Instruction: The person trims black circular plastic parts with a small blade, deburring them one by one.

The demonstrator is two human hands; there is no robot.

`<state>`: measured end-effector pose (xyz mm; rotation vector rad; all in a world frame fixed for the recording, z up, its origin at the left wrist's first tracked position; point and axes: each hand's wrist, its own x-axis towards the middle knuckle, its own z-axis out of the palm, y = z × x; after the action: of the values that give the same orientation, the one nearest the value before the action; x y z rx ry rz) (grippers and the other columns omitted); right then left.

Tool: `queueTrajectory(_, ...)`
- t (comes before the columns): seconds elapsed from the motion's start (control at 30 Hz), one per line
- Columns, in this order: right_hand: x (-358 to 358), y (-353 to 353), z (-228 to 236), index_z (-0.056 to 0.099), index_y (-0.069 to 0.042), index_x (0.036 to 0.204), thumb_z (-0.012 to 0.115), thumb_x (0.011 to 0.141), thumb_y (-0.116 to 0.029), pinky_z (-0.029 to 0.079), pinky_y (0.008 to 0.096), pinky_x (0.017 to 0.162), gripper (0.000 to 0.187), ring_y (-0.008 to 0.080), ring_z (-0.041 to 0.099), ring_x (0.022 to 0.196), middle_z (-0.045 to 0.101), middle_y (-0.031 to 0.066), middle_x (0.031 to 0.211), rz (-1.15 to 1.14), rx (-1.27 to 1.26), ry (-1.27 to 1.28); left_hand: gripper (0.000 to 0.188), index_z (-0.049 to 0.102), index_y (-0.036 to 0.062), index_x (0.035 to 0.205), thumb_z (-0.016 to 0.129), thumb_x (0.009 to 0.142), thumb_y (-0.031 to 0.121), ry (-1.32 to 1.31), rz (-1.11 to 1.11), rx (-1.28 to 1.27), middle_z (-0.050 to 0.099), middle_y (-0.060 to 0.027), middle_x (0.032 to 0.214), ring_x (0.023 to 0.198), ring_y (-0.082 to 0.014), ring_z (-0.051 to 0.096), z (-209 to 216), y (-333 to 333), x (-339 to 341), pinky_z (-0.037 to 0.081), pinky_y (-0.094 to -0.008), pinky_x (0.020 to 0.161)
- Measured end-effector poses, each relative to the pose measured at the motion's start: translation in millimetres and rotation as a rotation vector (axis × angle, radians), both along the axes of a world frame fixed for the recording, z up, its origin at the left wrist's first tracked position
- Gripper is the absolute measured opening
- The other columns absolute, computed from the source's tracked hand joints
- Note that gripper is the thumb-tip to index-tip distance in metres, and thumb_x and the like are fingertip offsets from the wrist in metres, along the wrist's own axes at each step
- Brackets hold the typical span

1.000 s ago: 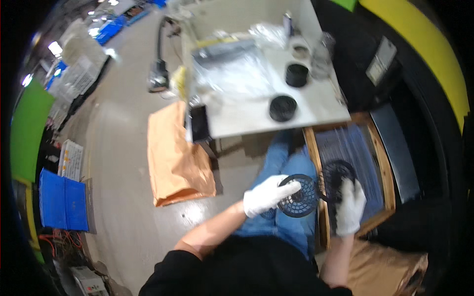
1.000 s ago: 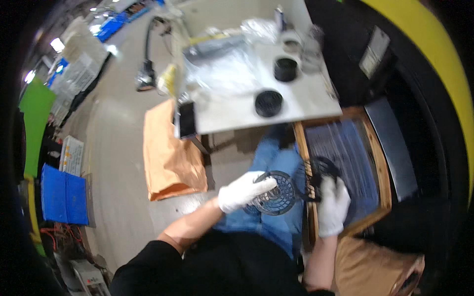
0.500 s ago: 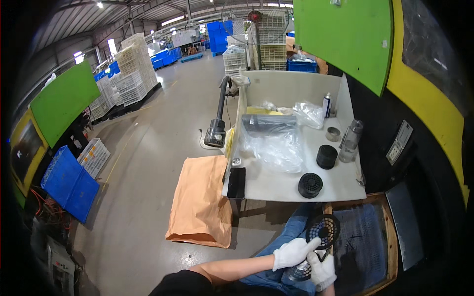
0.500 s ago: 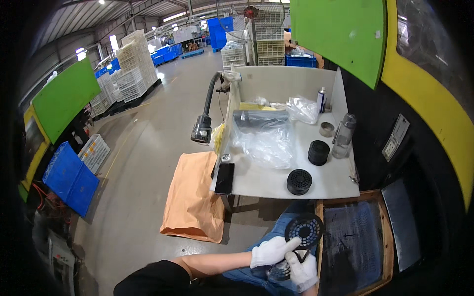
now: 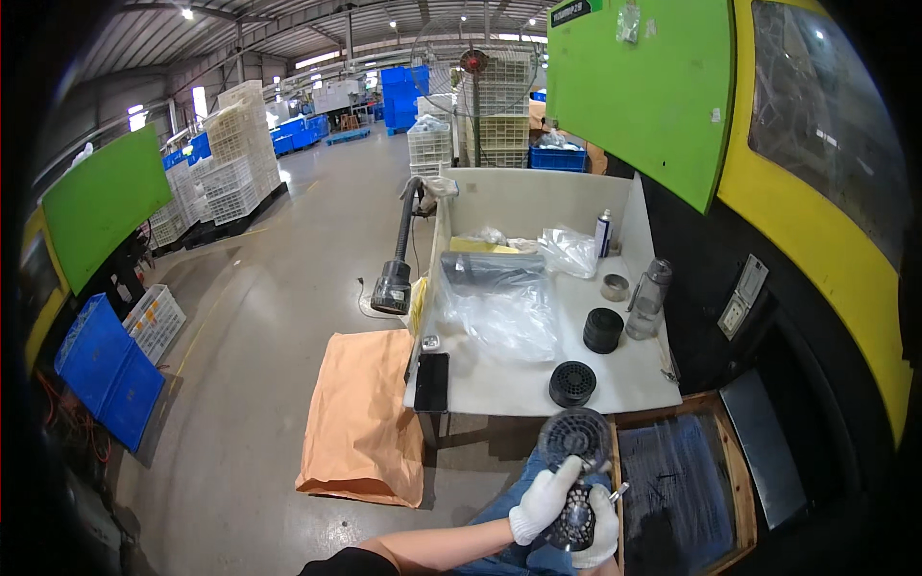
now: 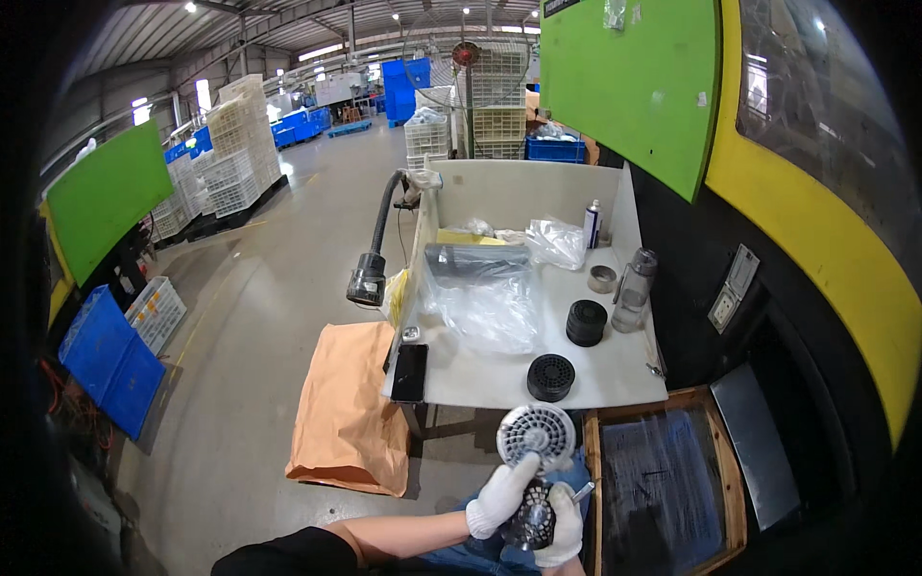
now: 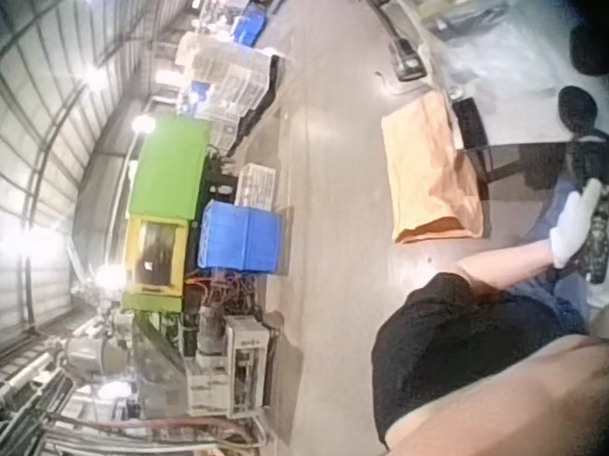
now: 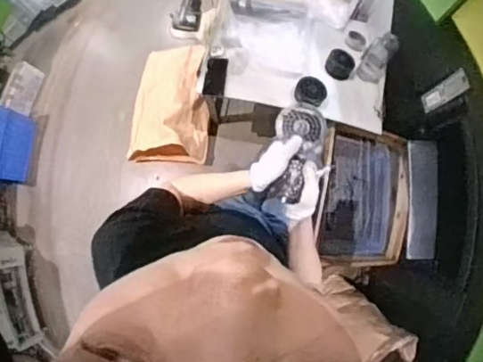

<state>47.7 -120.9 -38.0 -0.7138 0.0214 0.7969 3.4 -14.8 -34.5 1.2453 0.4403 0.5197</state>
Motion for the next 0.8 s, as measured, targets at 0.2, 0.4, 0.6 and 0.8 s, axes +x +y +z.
queueTrajectory(0.2, 30, -1, 50, 0.063, 0.002, 0.083, 0.057, 0.089, -0.016, 0.046, 0.0273, 0.064, 0.019, 0.0115, 0.058, 0.069, 0.064, 0.0048, 0.075, 0.423, -1.012, -1.223, 0.035, 0.06, 0.0022, 0.108, 0.045, 0.097, 0.031, 0.396, -0.32, 0.28, 0.064, -0.0123, 0.079, 0.065, -0.0133, 0.059, 13, 28, -15, 0.045, -0.0342, 0.051)
queueTrajectory(0.4, 15, 8, 19, 0.062, -0.002, 0.09, 0.056, 0.091, -0.017, 0.048, 0.0273, 0.062, 0.015, 0.0117, 0.058, 0.066, 0.063, 0.0029, 0.075, 0.054, -0.393, -0.39, 0.045, 0.064, 0.0003, 0.101, 0.042, 0.098, 0.039, -0.015, 0.247, -0.071, 0.064, -0.0059, 0.082, 0.071, -0.0102, 0.057, 23, 0, -3, 0.048, -0.031, 0.064)
queueTrajectory(0.6, 30, 24, 35, 0.061, 0.002, 0.093, 0.064, 0.084, -0.027, 0.05, 0.0342, 0.068, 0.03, 0.0225, 0.064, 0.071, 0.064, 0.0156, 0.076, 0.718, -1.108, -1.219, 0.034, 0.062, 0.0006, 0.103, 0.046, 0.097, 0.03, 0.328, -0.12, 0.127, 0.066, -0.0091, 0.094, 0.082, -0.0183, 0.06, -22, 26, -37, 0.048, -0.0341, 0.072)
queueTrajectory(0.8, 32, 56, 9, 0.061, -0.009, 0.087, 0.054, 0.093, -0.016, 0.049, 0.0251, 0.061, 0.011, 0.0091, 0.059, 0.068, 0.063, -0.0002, 0.078, 0.378, -0.189, 0.099, 0.038, 0.062, -0.0013, 0.112, 0.041, 0.098, 0.028, -0.029, 0.172, -0.096, 0.066, -0.0103, 0.105, 0.095, -0.016, 0.06, 17, 40, -5, 0.046, -0.0301, 0.084)
